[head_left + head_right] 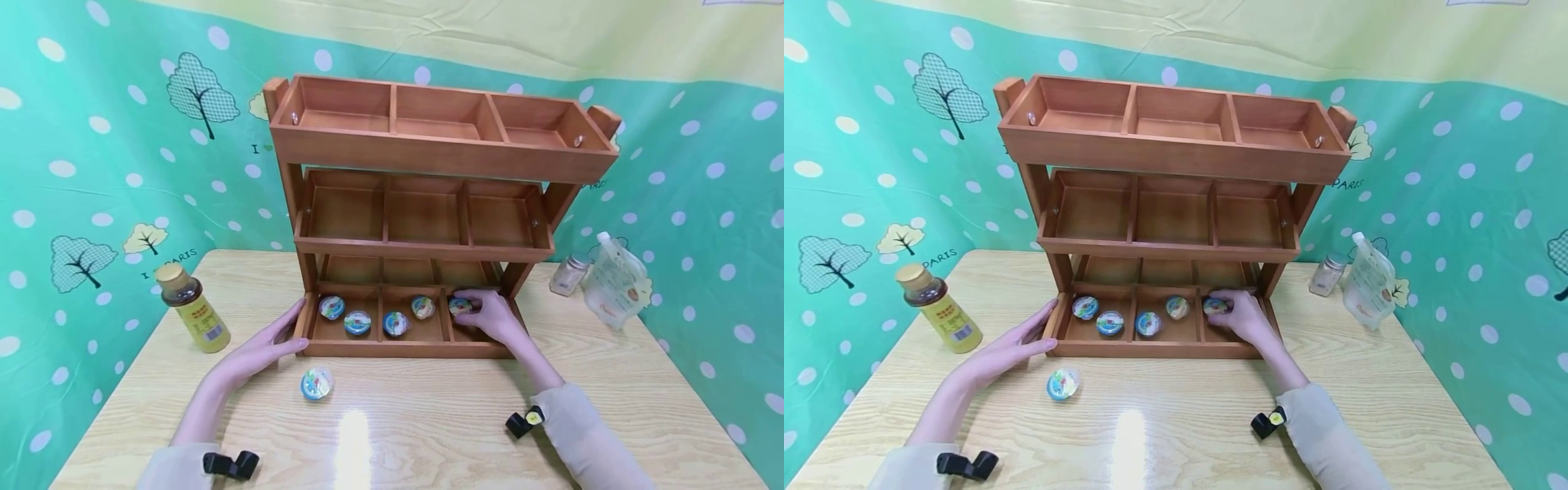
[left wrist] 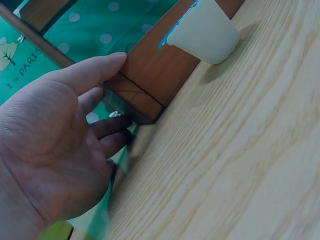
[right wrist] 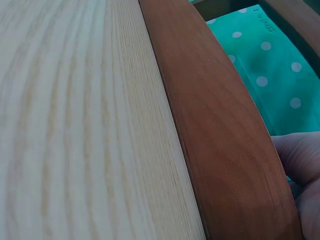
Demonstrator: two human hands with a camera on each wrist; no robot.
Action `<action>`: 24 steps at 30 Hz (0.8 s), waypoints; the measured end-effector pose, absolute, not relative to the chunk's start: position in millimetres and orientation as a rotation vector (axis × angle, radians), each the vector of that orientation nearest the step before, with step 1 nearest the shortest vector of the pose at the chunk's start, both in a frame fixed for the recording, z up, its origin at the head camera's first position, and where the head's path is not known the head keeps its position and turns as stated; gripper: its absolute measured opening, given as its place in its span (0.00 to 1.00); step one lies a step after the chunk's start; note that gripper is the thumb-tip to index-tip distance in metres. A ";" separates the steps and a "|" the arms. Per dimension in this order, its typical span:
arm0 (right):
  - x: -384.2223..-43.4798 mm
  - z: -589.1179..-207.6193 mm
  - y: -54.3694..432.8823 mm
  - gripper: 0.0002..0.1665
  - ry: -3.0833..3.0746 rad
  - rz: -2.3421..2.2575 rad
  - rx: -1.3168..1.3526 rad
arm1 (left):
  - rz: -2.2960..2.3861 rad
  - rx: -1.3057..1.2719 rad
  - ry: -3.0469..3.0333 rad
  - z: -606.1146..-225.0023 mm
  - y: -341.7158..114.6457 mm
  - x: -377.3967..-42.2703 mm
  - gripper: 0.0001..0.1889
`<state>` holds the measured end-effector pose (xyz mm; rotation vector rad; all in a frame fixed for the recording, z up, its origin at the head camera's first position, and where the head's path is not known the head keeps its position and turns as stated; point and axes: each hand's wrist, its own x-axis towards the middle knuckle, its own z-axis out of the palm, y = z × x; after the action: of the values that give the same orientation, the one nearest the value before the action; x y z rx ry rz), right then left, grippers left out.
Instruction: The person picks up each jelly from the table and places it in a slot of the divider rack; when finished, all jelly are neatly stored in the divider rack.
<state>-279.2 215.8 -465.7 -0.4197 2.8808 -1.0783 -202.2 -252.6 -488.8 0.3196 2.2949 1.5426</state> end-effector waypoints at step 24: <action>-246.3 -422.2 181.0 0.22 3.117 -0.994 -0.722 | 1.529 0.302 2.279 -491.5 -251.3 -206.0 0.43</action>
<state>-246.3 181.0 -422.2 -0.7223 3.1168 -0.9943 -206.0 -251.3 -491.5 0.3016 2.2789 1.5287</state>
